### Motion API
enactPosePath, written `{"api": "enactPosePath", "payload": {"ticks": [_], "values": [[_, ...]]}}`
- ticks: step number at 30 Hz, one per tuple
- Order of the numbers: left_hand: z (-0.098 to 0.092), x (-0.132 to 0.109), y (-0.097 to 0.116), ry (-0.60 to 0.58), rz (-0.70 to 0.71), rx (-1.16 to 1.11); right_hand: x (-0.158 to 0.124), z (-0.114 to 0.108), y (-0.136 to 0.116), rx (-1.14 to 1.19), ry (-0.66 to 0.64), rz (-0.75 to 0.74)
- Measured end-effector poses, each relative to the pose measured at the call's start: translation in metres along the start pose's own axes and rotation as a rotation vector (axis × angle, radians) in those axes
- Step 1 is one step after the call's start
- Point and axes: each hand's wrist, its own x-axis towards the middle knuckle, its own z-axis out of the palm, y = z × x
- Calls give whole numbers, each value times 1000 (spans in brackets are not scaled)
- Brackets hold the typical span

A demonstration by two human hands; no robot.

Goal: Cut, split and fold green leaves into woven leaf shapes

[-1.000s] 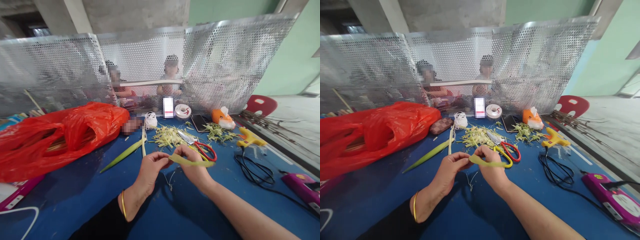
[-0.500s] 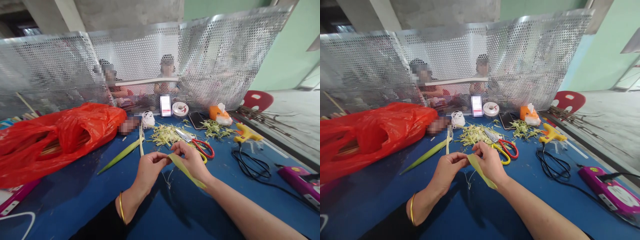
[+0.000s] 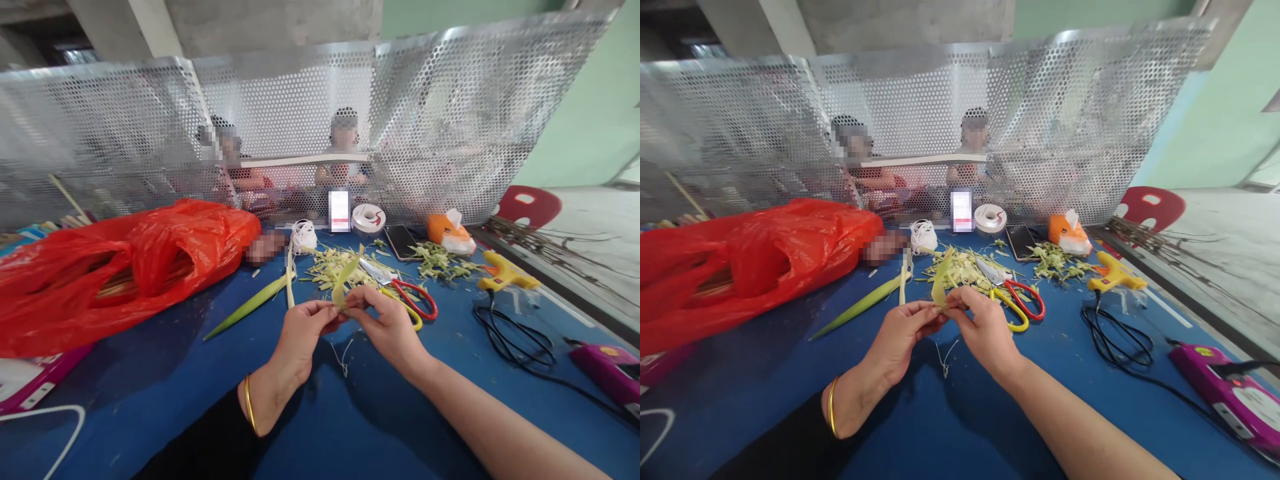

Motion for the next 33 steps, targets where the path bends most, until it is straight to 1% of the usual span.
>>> {"api": "enactPosePath", "payload": {"ticks": [3,5,9,13,16,20,22,24,28,33], "values": [[0,-2,0,-16,-6,23,-1,1,1,-57,5,-79],[0,-4,1,-19,-24,32,-2,1,2,-94,17,-102],[0,-4,3,-8,-60,27,-1,0,3,-134,6,-100],[-1,-3,2,-10,-48,36,0,0,3,-123,-43,-79],[2,-3,1,8,-8,37,0,1,2,-97,-35,-40],[6,-4,-2,75,103,94,-1,4,2,-3,17,122],[6,-4,-4,87,158,156,-1,6,3,50,33,202],[6,-3,-5,96,188,206,-1,8,3,83,42,247],[5,-2,-5,114,203,230,-1,10,3,111,65,262],[6,-3,-3,88,178,188,-1,11,7,160,102,219]]}}
